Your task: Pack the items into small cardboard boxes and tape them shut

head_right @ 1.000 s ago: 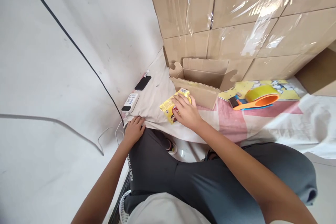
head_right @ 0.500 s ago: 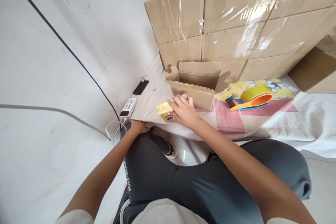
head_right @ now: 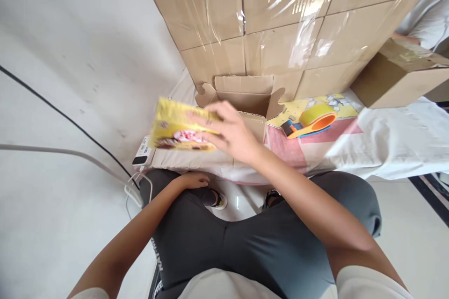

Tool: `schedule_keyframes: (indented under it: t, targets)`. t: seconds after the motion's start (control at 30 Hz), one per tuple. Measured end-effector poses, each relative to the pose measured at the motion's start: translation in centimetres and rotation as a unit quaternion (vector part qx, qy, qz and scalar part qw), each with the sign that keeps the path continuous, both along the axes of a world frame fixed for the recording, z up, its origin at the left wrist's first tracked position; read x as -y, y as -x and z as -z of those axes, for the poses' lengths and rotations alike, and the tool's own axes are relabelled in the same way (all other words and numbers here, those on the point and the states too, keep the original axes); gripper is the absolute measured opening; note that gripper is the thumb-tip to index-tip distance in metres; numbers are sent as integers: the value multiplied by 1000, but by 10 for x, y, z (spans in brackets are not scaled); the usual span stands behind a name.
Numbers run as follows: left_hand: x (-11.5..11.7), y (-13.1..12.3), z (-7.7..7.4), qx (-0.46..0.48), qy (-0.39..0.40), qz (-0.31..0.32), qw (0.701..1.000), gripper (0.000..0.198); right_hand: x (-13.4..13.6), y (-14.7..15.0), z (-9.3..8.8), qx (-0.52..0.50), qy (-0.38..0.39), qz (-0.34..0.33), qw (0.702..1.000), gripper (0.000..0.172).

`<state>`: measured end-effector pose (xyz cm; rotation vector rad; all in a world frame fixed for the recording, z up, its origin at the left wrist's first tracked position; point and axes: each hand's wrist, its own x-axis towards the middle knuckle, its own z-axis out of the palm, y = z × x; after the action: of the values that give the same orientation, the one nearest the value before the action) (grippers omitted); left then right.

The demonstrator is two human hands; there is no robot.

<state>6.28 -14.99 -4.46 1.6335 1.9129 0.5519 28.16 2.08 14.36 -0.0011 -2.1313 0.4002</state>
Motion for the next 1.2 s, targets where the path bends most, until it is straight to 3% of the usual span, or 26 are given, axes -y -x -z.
schedule_keyframes:
  t: [0.1,0.2,0.27,0.33,0.4,0.47,0.5,0.6,0.73,0.8,0.97,1.07,1.2]
  targets:
    - [2,-17,-16,13,-48,112,992,12,-13,-17,-44,-175,23,102,979,40]
    - [-4,-26,-43,-2,-152,134,979,20,-37,-32,-62,-234,33,185,954,45]
    - [-19,-26,-71,-18,-237,111,965,21,-56,-37,-56,-218,33,227,949,43]
    - [-41,-25,-104,-47,-359,58,930,19,-72,-39,-43,-189,35,252,948,40]
    - [-68,-25,-137,-118,-511,-22,851,22,-82,-40,-31,-149,33,255,955,39]
    - [-91,-25,-160,-199,-525,-42,826,41,-86,-39,-24,-113,28,255,960,34]
    - [-101,-25,-165,-232,-504,-40,831,46,-86,-39,-22,-98,22,259,961,31]
    - [-116,-21,-152,-267,-479,-18,836,33,-82,-39,-21,-46,3,272,961,23]
    - [-116,-18,-113,-256,-564,42,784,27,-74,-38,-27,45,-12,287,957,18]
    - [-114,-22,-105,-252,-588,56,767,27,-71,-36,-33,116,-20,281,952,17]
    - [-113,-46,-117,-265,-600,112,747,20,-68,-22,-36,289,-43,254,922,29]
    - [-110,-55,-123,-264,-608,158,732,16,-73,-13,-25,345,-31,232,909,41]
    - [-105,-52,-122,-257,-614,154,730,11,-76,-4,-8,378,-30,249,891,42]
